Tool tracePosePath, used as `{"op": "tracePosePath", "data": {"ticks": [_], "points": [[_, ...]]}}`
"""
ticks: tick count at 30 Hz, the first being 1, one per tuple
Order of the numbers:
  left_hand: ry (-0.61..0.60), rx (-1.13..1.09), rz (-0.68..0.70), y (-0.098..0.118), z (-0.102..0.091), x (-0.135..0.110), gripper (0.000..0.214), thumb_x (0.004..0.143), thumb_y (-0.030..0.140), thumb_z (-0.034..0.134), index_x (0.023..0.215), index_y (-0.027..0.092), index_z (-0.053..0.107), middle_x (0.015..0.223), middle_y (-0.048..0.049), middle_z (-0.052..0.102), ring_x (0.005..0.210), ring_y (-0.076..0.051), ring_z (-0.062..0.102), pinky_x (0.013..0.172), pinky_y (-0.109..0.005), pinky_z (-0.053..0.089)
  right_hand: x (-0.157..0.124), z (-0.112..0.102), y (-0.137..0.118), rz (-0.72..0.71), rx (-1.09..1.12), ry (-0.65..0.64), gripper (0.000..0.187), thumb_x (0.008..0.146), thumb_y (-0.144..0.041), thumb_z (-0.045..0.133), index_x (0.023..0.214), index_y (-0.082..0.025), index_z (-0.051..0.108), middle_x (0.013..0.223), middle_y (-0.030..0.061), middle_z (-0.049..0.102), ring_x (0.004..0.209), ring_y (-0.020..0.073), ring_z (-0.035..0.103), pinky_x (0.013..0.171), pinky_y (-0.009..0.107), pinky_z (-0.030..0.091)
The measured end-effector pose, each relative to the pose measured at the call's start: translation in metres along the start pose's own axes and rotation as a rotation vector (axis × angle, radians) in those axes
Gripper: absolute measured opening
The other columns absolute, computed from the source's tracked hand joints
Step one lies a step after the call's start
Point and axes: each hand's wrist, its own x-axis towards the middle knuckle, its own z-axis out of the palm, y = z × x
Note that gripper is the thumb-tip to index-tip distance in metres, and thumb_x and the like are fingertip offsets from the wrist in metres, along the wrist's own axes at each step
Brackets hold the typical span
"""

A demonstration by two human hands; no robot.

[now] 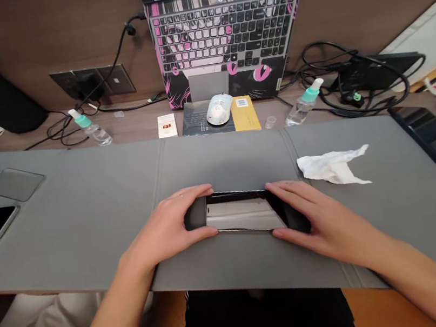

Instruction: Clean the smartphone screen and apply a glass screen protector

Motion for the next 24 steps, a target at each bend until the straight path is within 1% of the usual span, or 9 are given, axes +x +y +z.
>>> {"op": "tracePosePath", "data": {"ticks": [3,12,16,24], "points": [[-0.002,0.006,-0.005,0.0015,-0.0005,0.0003,0.068,0.085,0.052,0.072,0.144,0.033,0.046,0.142,-0.0017,0.062,0.13,-0.028,0.058,0.11,-0.043,0.048,-0.0003,0.0,0.0011,0.005,0.012,-0.01,0.069,0.095,-0.048,0.059,0.155,-0.023,0.036,0.149,0.0139,0.052,0.134,0.0303,0.053,0.109,0.046,0.05],[-0.009,0.017,-0.011,0.0021,-0.0005,0.0,0.068,0.085,0.052,0.073,0.144,0.032,0.045,0.143,-0.0004,0.061,0.132,-0.026,0.056,0.111,-0.041,0.046,-0.0003,-0.0011,0.0026,0.034,0.043,-0.026,0.07,0.095,-0.05,0.059,0.156,-0.026,0.034,0.15,0.0131,0.051,0.133,0.0304,0.054,0.108,0.046,0.051],[-0.01,0.018,-0.009,0.0031,-0.0007,0.0006,0.068,0.085,0.051,0.073,0.143,0.031,0.046,0.143,-0.0007,0.061,0.132,-0.026,0.057,0.11,-0.04,0.047,-0.0001,0.0018,0.0056,0.026,0.042,-0.028,0.071,0.094,-0.05,0.06,0.156,-0.025,0.034,0.15,0.0128,0.051,0.133,0.0302,0.054,0.108,0.045,0.051],[-0.016,0.019,-0.019,0.0048,-0.0024,0.0006,0.066,0.085,0.05,0.073,0.143,0.032,0.046,0.144,-0.0001,0.06,0.133,-0.025,0.056,0.111,-0.04,0.046,-0.0013,0.0022,0.0074,0.005,0.023,-0.028,0.073,0.094,-0.051,0.059,0.157,-0.024,0.033,0.149,0.0141,0.051,0.132,0.031,0.055,0.105,0.046,0.053]]}}
